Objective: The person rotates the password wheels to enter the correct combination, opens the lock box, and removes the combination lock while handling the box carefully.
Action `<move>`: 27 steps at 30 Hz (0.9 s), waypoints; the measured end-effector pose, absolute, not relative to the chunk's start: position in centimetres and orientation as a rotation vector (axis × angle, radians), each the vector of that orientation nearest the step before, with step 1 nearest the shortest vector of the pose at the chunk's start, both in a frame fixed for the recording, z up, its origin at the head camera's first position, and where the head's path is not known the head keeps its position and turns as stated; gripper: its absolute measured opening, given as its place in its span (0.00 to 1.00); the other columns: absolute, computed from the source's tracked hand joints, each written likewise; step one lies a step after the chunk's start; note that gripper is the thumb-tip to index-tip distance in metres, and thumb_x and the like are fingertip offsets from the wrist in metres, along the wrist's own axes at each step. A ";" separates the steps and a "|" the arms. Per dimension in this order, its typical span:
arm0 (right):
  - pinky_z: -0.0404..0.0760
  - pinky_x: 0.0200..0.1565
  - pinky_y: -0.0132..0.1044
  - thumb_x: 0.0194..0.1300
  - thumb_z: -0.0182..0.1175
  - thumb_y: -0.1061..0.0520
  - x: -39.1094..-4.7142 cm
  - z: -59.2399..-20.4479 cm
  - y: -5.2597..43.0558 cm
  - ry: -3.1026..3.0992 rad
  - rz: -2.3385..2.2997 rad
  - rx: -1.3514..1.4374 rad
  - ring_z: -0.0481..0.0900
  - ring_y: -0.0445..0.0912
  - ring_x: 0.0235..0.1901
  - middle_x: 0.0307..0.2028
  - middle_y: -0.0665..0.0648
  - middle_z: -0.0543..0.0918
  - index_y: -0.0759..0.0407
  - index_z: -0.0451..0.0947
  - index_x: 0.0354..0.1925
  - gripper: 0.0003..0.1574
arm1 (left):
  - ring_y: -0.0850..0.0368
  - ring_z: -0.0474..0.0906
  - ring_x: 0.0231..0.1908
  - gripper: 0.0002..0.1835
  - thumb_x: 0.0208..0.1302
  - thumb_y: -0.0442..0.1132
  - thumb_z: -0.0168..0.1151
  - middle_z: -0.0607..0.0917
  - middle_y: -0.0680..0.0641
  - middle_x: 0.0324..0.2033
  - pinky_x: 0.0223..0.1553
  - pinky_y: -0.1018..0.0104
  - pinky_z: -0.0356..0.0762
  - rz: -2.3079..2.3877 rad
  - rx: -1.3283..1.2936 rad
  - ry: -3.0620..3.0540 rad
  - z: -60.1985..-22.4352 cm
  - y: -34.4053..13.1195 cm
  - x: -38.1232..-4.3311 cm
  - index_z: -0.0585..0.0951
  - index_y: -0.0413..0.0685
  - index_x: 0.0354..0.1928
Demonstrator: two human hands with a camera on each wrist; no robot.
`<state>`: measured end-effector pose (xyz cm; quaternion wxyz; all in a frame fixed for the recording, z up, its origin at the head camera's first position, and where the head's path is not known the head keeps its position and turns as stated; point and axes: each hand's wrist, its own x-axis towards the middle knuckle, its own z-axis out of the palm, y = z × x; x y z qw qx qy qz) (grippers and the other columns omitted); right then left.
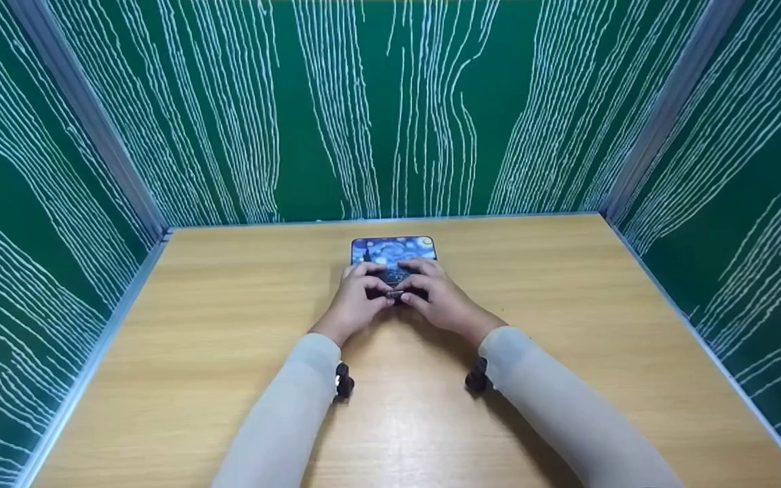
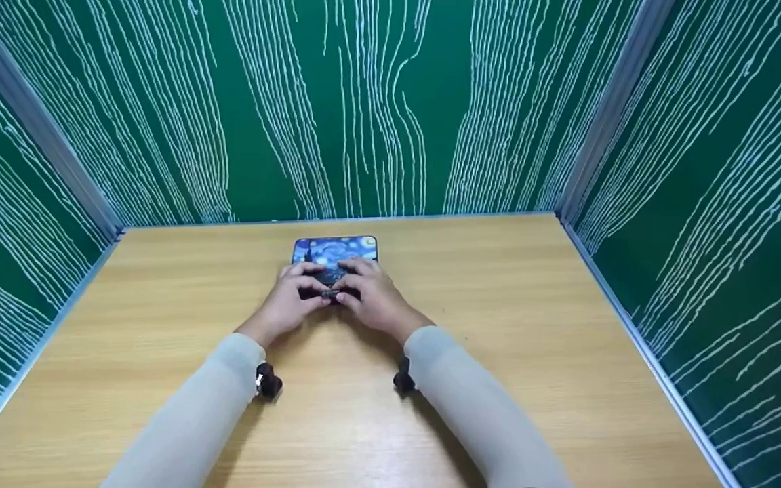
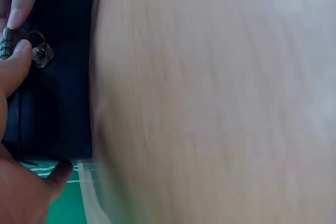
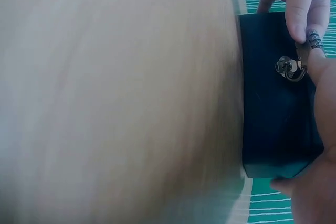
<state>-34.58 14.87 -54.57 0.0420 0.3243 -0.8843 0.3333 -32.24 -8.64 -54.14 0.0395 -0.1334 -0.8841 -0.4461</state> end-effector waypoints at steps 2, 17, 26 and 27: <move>0.56 0.88 0.70 0.83 0.68 0.54 -34.4 -54.5 14.8 -2.723 0.961 0.969 0.57 0.63 0.89 0.85 0.56 0.72 0.47 0.92 0.55 0.09 | 0.44 0.63 0.83 0.05 0.71 0.34 0.79 0.79 0.50 0.77 0.88 0.48 0.62 -1.330 -0.394 -2.722 -54.0 -8.5 -32.0 0.96 0.50 0.45; 0.46 0.81 0.88 0.82 0.69 0.54 -34.3 -53.7 14.8 -2.643 0.590 1.034 0.60 0.65 0.89 0.83 0.56 0.75 0.45 0.92 0.53 0.07 | 0.45 0.68 0.82 0.03 0.73 0.40 0.79 0.79 0.50 0.75 0.83 0.37 0.63 -0.915 -0.317 -2.802 -53.3 -7.0 -31.5 0.95 0.52 0.45; 0.64 0.84 0.72 0.82 0.71 0.50 -34.1 -52.5 15.4 -2.584 0.603 1.059 0.68 0.63 0.82 0.78 0.55 0.78 0.45 0.92 0.55 0.09 | 0.48 0.70 0.79 0.04 0.75 0.43 0.78 0.82 0.52 0.71 0.84 0.34 0.57 -0.782 -0.352 -2.706 -53.0 -7.1 -30.9 0.96 0.56 0.46; 0.68 0.83 0.69 0.82 0.71 0.48 -34.0 -52.3 15.5 -2.585 0.616 1.053 0.70 0.62 0.80 0.77 0.54 0.79 0.44 0.92 0.55 0.09 | 0.49 0.71 0.77 0.03 0.74 0.43 0.78 0.83 0.52 0.69 0.83 0.34 0.58 -0.771 -0.367 -2.684 -52.9 -7.1 -30.8 0.96 0.56 0.45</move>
